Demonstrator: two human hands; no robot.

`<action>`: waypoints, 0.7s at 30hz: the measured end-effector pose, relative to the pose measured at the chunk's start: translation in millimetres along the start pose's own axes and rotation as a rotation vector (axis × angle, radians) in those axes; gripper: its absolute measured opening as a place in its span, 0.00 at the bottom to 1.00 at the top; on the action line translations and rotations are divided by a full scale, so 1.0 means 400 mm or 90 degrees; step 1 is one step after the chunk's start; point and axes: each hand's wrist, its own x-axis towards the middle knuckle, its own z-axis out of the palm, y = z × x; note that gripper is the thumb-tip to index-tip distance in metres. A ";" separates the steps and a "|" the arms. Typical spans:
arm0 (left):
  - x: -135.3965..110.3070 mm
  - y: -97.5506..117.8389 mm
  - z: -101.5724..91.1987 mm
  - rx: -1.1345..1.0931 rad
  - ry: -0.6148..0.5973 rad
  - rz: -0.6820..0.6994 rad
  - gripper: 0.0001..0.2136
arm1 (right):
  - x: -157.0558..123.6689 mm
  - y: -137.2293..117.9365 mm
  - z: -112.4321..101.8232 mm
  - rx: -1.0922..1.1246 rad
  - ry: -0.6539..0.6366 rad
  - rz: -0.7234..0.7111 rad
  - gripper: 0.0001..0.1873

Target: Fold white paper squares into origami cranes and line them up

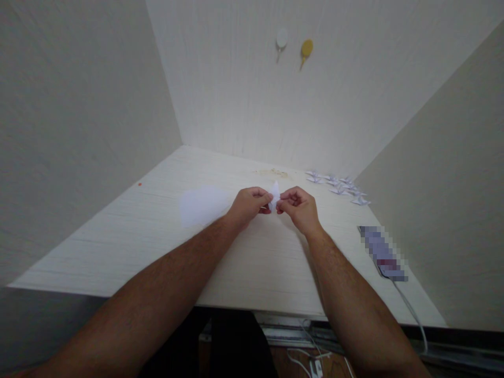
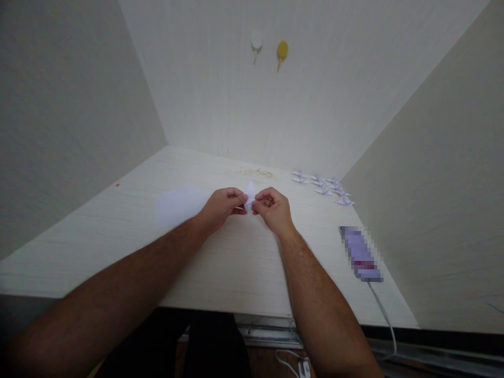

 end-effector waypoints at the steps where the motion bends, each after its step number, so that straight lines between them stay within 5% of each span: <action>1: 0.001 -0.002 0.000 -0.004 0.004 0.010 0.09 | 0.001 -0.003 0.002 0.022 0.018 0.021 0.10; 7: 0.001 -0.006 0.001 0.059 -0.004 0.069 0.08 | 0.000 -0.008 0.002 -0.064 0.013 0.116 0.12; 21: 0.018 -0.020 -0.013 0.330 0.038 0.082 0.06 | -0.005 -0.005 0.003 -0.204 -0.022 0.072 0.10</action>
